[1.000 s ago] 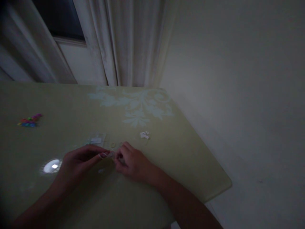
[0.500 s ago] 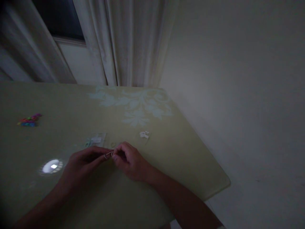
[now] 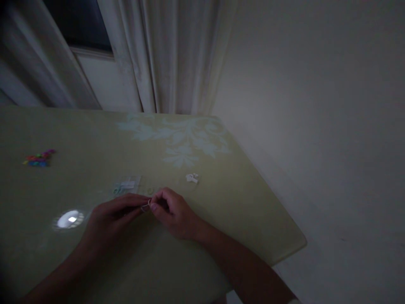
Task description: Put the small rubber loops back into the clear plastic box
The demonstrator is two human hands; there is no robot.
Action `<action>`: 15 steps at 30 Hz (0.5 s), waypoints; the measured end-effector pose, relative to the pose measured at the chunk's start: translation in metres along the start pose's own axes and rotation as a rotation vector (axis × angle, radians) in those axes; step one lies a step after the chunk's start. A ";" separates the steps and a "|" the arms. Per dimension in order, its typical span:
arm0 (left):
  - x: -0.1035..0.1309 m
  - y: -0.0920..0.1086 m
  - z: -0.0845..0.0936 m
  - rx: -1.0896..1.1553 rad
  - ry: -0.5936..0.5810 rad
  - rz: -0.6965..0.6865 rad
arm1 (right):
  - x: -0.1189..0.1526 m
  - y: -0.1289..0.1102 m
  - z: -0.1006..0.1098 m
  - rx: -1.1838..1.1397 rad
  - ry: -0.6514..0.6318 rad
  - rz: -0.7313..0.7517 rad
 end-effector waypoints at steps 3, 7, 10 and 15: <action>0.000 0.000 0.001 -0.031 0.017 -0.033 | 0.000 0.000 0.000 -0.008 0.003 0.006; 0.000 0.002 0.000 -0.059 -0.009 -0.082 | -0.001 0.001 0.003 -0.025 0.051 0.024; 0.002 0.000 -0.002 -0.090 -0.011 -0.036 | -0.001 0.000 0.002 -0.008 0.027 0.022; 0.004 -0.001 -0.001 -0.104 0.033 0.025 | 0.000 0.000 -0.001 0.010 -0.022 0.031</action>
Point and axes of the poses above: each hand's wrist, its own x-axis away from the middle knuckle, its own z-axis out of the back of the hand, y = z × x, the point moved 5 cm from there along -x, towards the middle knuckle, and after that the axes turned 5 degrees about -y, right-handed, at the moved point
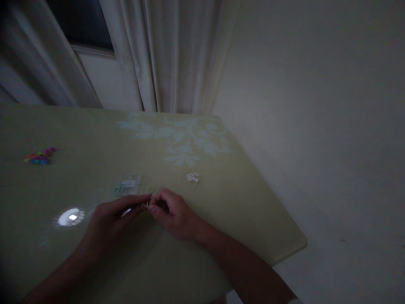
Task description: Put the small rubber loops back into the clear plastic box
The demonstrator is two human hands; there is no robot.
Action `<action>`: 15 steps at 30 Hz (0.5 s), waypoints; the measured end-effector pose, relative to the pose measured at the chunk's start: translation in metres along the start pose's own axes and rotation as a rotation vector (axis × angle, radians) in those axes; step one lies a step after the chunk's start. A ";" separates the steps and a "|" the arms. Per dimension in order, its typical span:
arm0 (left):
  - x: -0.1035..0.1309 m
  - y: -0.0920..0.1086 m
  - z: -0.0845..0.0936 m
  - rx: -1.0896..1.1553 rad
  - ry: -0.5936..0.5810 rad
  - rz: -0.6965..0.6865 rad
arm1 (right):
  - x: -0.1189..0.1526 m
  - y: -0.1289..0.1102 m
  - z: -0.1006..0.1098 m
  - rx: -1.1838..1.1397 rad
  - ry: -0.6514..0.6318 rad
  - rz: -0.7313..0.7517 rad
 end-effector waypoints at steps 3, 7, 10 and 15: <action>-0.001 0.004 0.000 0.005 -0.032 -0.025 | 0.001 0.003 0.001 -0.031 0.008 -0.036; -0.001 0.006 0.002 -0.018 -0.025 -0.014 | 0.000 0.003 0.003 -0.037 0.037 -0.061; -0.001 0.008 0.003 -0.005 -0.023 -0.001 | -0.001 0.001 0.006 -0.001 0.092 -0.072; -0.004 0.007 0.000 0.101 -0.013 0.049 | 0.001 -0.010 0.010 0.311 0.195 0.129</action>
Point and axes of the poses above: each hand's wrist, its own x-axis away from the middle knuckle, its own z-axis out of the back of the hand, y = z × x, the point moved 5 cm from there along -x, towards the middle knuckle, and after that the axes turned 5 degrees about -y, right-handed, at the moved point
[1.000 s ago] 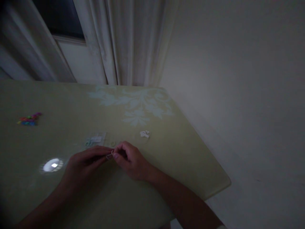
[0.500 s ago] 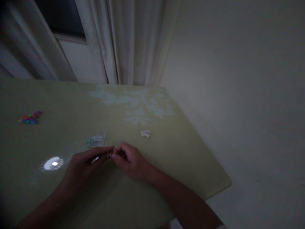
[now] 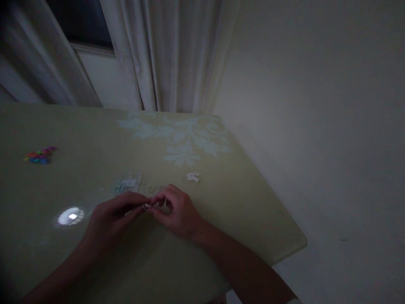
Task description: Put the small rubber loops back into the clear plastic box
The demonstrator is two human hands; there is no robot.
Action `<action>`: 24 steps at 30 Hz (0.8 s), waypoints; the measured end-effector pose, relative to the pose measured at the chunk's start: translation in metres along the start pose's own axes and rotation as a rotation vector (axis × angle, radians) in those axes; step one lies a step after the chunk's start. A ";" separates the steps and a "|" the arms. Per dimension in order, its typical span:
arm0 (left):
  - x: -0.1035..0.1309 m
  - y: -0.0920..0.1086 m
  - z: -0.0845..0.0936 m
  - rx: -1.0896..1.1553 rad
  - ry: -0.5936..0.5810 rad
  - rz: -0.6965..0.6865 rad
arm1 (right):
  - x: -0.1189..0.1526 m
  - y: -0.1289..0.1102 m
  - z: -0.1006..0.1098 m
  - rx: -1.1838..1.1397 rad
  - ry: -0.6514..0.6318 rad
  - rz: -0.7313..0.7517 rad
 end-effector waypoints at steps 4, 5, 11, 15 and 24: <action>-0.001 -0.004 -0.002 0.122 0.009 0.083 | 0.004 -0.004 0.002 0.170 0.068 0.134; -0.001 -0.005 -0.003 0.142 0.006 0.106 | 0.005 -0.004 0.002 0.185 0.071 0.152; 0.001 -0.003 -0.002 0.095 -0.008 0.151 | 0.005 -0.003 0.000 0.129 0.058 0.196; 0.002 -0.002 0.000 0.073 -0.016 0.149 | 0.000 -0.001 0.013 0.111 0.123 0.120; 0.001 -0.011 0.010 0.022 0.030 0.139 | -0.012 0.021 0.034 0.348 -0.032 -0.094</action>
Point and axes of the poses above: each hand's wrist, its own x-axis away from the middle knuckle, its own z-axis out of the back of the hand, y = z × x, the point moved 5 cm from there along -x, towards the middle knuckle, and after that the axes turned 5 degrees about -y, right-handed, at the moved point
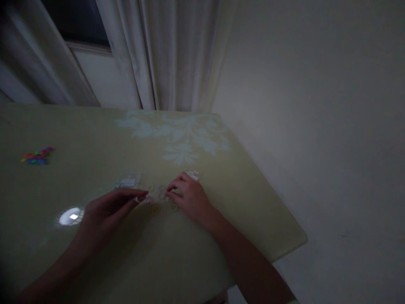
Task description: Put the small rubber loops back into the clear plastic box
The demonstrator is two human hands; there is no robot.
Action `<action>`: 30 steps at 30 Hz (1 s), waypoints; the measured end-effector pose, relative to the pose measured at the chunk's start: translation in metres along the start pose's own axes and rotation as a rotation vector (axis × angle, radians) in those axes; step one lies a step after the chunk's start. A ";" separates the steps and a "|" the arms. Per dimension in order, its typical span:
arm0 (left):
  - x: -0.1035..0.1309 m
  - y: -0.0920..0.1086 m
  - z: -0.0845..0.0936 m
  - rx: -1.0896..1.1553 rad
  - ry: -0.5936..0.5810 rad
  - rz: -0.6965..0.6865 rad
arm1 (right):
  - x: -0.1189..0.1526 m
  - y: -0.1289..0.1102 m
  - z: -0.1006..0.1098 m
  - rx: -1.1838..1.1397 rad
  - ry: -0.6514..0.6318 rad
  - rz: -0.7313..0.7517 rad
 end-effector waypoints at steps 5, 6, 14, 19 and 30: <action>0.001 0.000 0.001 0.031 0.027 -0.002 | 0.005 -0.003 -0.017 0.090 -0.155 0.019; 0.000 0.000 0.000 0.032 0.023 0.003 | 0.006 -0.004 -0.019 0.111 -0.175 0.030; -0.001 -0.001 0.002 -0.037 0.011 -0.042 | 0.003 -0.008 -0.027 0.355 -0.213 0.084; -0.003 0.004 -0.004 0.018 -0.044 -0.138 | 0.005 -0.019 -0.019 -0.077 -0.128 0.082; 0.002 0.019 -0.010 0.039 -0.065 -0.137 | 0.006 -0.023 -0.021 -0.567 -0.136 -0.020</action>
Point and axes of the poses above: each hand's wrist, its own x-axis away from the middle knuckle, its own z-axis out of the back of the hand, y = z × x, the point moved 5 cm from there along -x, towards the middle knuckle, and after that the axes turned 5 degrees about -y, right-handed, at the moved point
